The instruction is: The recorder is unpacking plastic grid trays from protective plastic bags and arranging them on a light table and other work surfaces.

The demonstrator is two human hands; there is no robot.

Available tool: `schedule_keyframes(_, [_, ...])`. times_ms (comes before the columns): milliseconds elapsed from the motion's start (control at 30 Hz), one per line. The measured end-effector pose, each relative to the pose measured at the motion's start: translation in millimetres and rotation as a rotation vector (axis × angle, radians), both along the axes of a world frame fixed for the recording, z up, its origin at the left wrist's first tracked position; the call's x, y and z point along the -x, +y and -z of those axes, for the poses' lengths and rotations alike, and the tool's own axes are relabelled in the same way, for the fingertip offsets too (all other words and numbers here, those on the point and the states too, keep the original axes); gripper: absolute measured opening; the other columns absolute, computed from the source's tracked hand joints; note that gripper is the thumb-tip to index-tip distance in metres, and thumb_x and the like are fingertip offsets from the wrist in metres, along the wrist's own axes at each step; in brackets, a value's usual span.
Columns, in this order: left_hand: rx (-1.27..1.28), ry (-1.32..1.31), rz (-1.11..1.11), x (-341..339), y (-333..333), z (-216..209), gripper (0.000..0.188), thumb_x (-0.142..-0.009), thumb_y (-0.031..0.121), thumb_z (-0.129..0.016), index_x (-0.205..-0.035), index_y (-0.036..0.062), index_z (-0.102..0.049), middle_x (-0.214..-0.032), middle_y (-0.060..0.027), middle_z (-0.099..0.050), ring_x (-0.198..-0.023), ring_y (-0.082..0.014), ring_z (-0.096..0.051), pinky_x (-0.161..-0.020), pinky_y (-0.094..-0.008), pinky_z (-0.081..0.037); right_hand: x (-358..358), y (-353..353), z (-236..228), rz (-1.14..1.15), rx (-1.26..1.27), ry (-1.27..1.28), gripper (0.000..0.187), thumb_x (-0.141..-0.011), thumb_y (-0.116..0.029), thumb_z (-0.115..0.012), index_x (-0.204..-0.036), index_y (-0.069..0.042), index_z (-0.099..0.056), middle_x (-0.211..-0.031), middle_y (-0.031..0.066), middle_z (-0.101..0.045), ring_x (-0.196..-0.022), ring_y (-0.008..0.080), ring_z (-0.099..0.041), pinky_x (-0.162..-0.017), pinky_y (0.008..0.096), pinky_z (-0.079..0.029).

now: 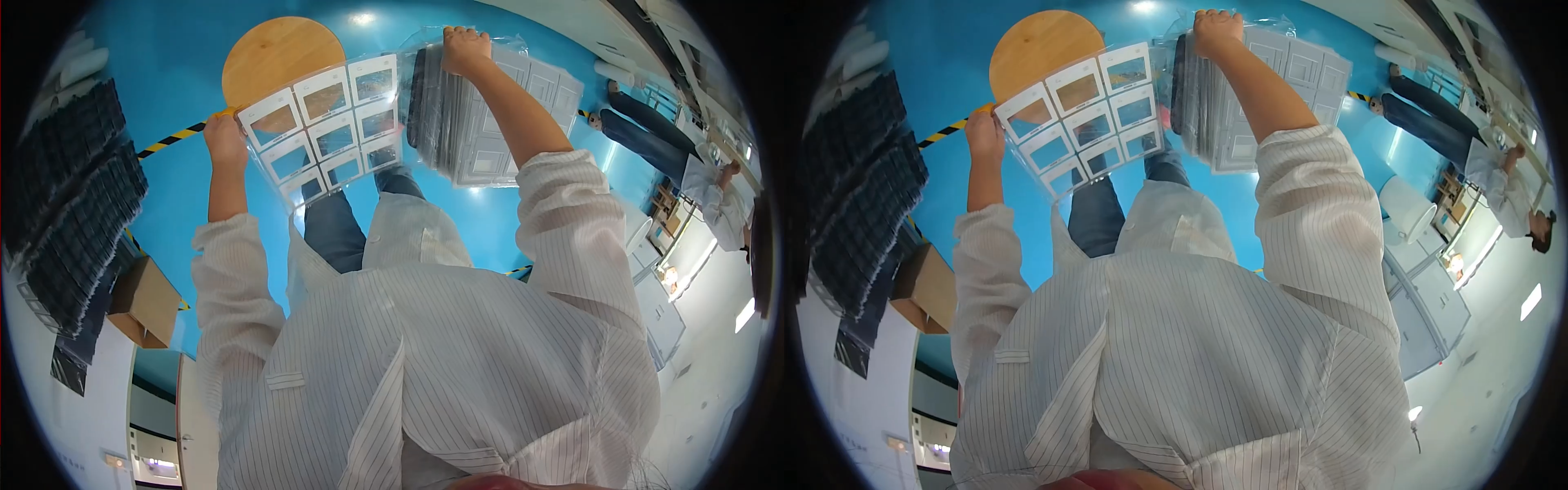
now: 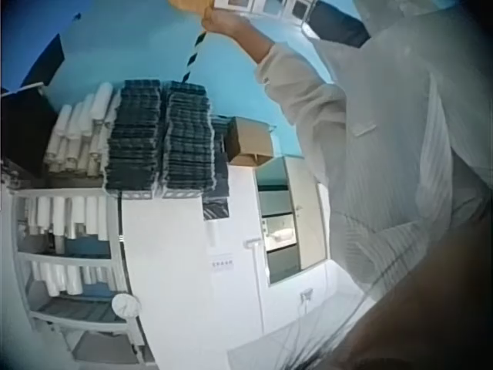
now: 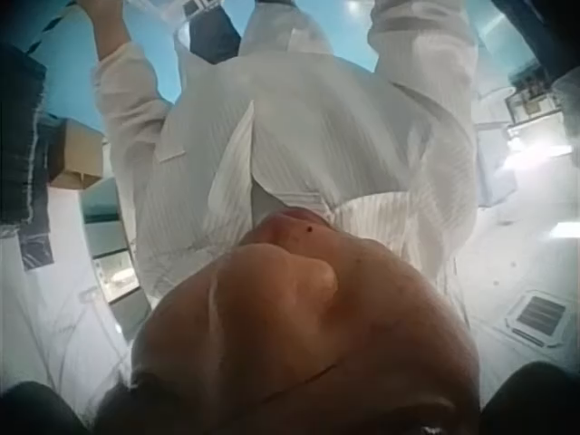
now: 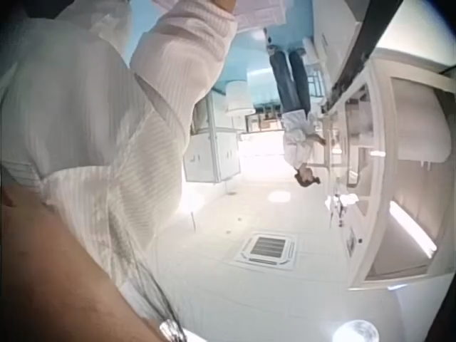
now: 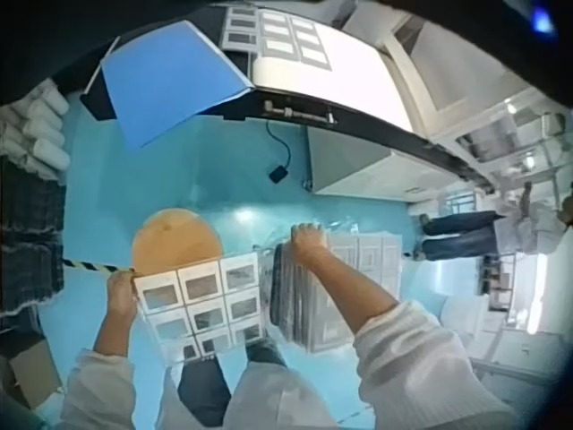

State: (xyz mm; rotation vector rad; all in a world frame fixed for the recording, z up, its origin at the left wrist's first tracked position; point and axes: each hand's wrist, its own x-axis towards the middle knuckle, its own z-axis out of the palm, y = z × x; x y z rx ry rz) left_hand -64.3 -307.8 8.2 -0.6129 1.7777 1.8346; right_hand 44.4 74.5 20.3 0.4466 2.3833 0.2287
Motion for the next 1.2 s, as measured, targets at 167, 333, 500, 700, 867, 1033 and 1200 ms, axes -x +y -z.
schedule_keyframes(167, [-0.009,-0.079,-0.01,9,-22,20,0.023,-0.081,-0.001,-0.033,-0.099,-0.0046,-0.047,-0.095,-0.0138,-0.053,-0.083,-0.0208,-0.056,-0.074,-0.0315,-0.049,0,-41,-18,-0.294,-0.086,0.325,0.033,-0.073,-0.011,-0.053,-0.105,-0.006,-0.051,-0.106,0.0106,-0.055,-0.097,0.025,-0.053,-0.084,0.0416,-0.04])
schedule_keyframes(333, [-0.039,-0.099,0.096,17,16,-35,0.024,-0.083,-0.001,-0.031,-0.101,-0.0056,-0.047,-0.097,-0.0153,-0.053,-0.087,-0.0224,-0.056,-0.077,-0.0317,-0.048,-38,-88,5,0.319,0.452,0.695,0.025,-0.079,-0.01,-0.052,-0.103,-0.002,-0.051,-0.102,0.0144,-0.054,-0.089,0.0252,-0.055,-0.078,0.0327,-0.043])
schedule_keyframes(500, [-0.213,-0.069,0.17,9,20,-56,0.024,-0.084,0.0,-0.032,-0.103,-0.0058,-0.046,-0.1,-0.0152,-0.052,-0.091,-0.0226,-0.054,-0.079,-0.0325,-0.047,-38,-102,34,0.983,0.769,1.01,0.028,-0.084,-0.019,-0.054,-0.104,-0.001,-0.049,-0.093,0.0096,-0.054,-0.08,0.0168,-0.052,-0.069,0.0264,-0.042])
schedule_keyframes(700, [-0.325,-0.172,0.109,4,28,-76,0.026,-0.085,-0.001,-0.032,-0.106,-0.0051,-0.046,-0.103,-0.0133,-0.052,-0.092,-0.023,-0.054,-0.082,-0.0322,-0.047,-13,-96,10,1.366,1.031,0.846,0.05,-0.081,-0.034,-0.059,-0.108,0.005,-0.044,-0.085,0.0046,-0.052,-0.079,0.0141,-0.048,-0.075,0.0269,-0.04])
schedule_keyframes(867, [-0.484,-0.231,0.336,0,53,-87,0.026,-0.088,-0.001,-0.032,-0.11,-0.0018,-0.046,-0.105,-0.013,-0.052,-0.09,-0.0219,-0.056,-0.08,-0.0336,-0.048,7,-128,-13,1.358,0.871,0.825,0.061,-0.082,-0.034,-0.055,-0.122,0.01,-0.036,-0.107,0.0177,-0.047,-0.095,0.0213,-0.047,-0.085,0.0306,-0.037])
schedule_keyframes(1033, [-0.551,-0.164,0.238,11,68,-115,0.024,-0.087,-0.001,-0.032,-0.108,-0.0023,-0.044,-0.103,-0.0153,-0.053,-0.09,-0.024,-0.056,-0.077,-0.0333,-0.05,6,-177,-115,0.735,0.675,1.28,0.049,-0.08,-0.032,-0.062,-0.104,0.007,-0.044,-0.101,0.0168,-0.044,-0.096,0.0245,-0.044,-0.086,0.0326,-0.035])
schedule_keyframes(1200, [-0.594,-0.154,0.484,-3,85,-123,0.02,-0.085,-0.004,-0.032,-0.103,-0.0044,-0.041,-0.102,-0.0204,-0.053,-0.09,-0.0285,-0.058,-0.071,-0.0322,-0.054,-4,-214,-184,0.286,0.465,1.188,0.032,-0.077,-0.022,-0.065,-0.089,0.001,-0.045,-0.086,0.0131,-0.046,-0.087,0.0267,-0.047,-0.075,0.0327,-0.039])
